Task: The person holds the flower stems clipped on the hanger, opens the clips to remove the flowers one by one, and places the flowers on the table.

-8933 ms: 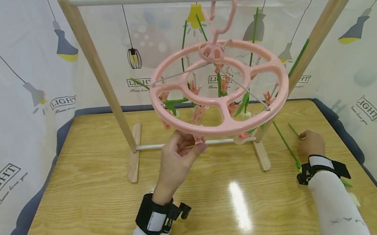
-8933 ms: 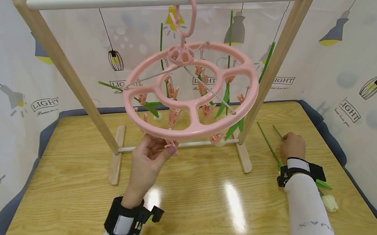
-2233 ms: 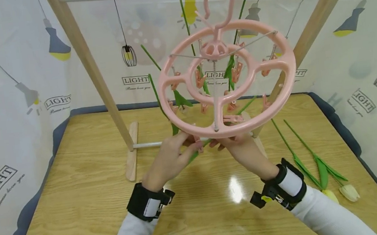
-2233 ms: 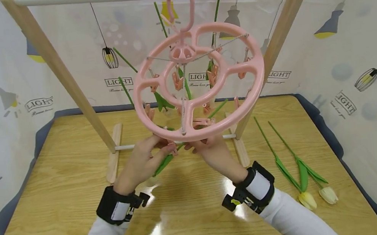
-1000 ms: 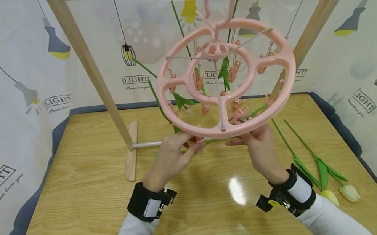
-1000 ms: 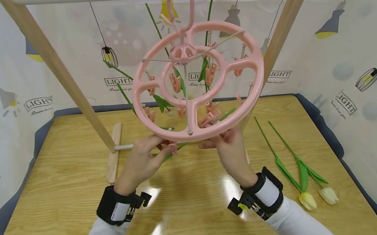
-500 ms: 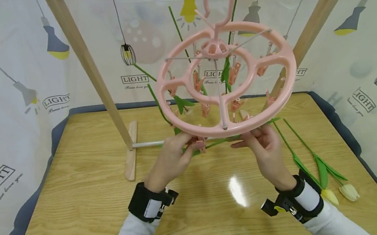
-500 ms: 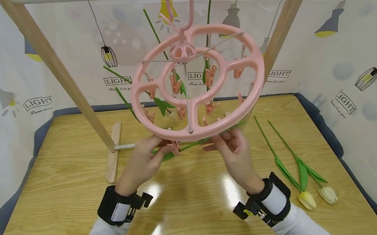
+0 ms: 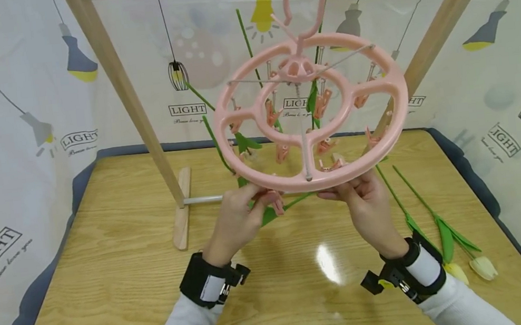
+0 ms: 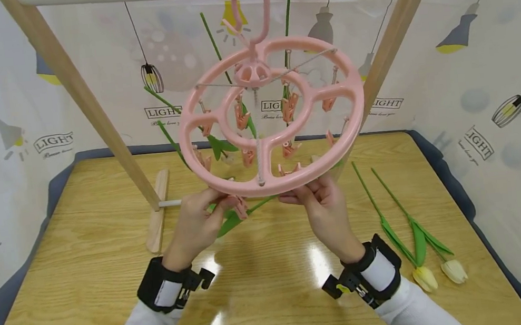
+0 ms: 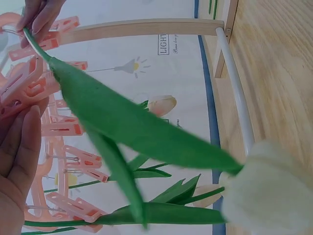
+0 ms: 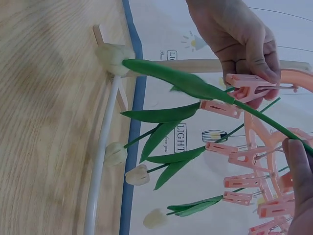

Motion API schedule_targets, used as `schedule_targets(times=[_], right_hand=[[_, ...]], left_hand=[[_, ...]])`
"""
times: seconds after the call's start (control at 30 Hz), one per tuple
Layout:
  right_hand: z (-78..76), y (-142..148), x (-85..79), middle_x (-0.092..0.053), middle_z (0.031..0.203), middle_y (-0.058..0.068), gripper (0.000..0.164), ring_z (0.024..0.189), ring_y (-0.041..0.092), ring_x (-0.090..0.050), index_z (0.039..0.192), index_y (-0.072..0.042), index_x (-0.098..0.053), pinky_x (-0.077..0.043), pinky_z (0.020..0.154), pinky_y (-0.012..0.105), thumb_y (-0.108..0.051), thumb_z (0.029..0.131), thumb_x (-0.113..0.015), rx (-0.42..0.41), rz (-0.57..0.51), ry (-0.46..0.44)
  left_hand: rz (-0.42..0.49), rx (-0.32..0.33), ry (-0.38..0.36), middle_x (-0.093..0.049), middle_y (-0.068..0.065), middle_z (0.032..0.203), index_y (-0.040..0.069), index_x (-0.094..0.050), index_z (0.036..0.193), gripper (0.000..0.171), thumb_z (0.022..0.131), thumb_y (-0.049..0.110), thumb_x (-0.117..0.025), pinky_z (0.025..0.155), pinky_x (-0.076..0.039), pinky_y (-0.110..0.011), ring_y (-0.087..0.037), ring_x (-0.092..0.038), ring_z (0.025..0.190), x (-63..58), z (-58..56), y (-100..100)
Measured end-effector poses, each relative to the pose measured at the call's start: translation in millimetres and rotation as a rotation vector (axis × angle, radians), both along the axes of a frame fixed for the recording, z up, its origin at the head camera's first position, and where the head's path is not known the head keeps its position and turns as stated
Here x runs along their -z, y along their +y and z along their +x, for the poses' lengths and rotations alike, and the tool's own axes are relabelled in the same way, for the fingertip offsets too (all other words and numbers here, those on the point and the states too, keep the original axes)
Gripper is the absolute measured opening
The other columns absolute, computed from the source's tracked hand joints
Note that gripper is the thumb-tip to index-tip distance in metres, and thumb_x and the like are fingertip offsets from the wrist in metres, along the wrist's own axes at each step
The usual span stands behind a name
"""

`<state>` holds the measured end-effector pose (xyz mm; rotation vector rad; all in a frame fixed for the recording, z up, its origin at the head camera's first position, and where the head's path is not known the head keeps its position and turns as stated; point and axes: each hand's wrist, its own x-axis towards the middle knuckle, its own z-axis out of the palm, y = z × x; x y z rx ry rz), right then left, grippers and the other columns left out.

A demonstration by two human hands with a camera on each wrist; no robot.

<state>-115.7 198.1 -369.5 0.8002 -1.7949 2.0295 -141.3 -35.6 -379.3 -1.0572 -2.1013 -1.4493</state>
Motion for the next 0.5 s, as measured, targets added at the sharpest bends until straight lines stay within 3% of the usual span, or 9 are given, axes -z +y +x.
schedule_targets(times=[0.17,0.5], right_hand=[[-1.6,-0.7,-0.8,-0.072,0.111,0.008,0.028,0.096,0.016,-0.074,0.127,0.010,-0.049,-0.061,0.082,0.032,0.010,0.101,-0.041,-0.006,-0.020,-0.007],[-0.3,0.1,-1.8,-0.073,0.108,0.004,0.025,0.092,0.013,-0.074,0.125,0.009,-0.049,-0.061,0.081,0.031,0.007,0.101,-0.042,0.036,-0.020,-0.035]], left_hand=[[0.005,-0.065,0.031,-0.074,-0.009,0.079,0.000,-0.067,0.100,0.011,0.090,-0.004,-0.066,0.065,-0.059,-0.020,-0.013,-0.071,0.067,2.2,-0.8,-0.7],[0.010,-0.076,0.057,-0.073,-0.009,0.077,0.000,-0.068,0.100,0.011,0.089,-0.004,-0.067,0.061,-0.058,-0.019,-0.013,-0.070,0.064,3.5,-1.4,-1.0]])
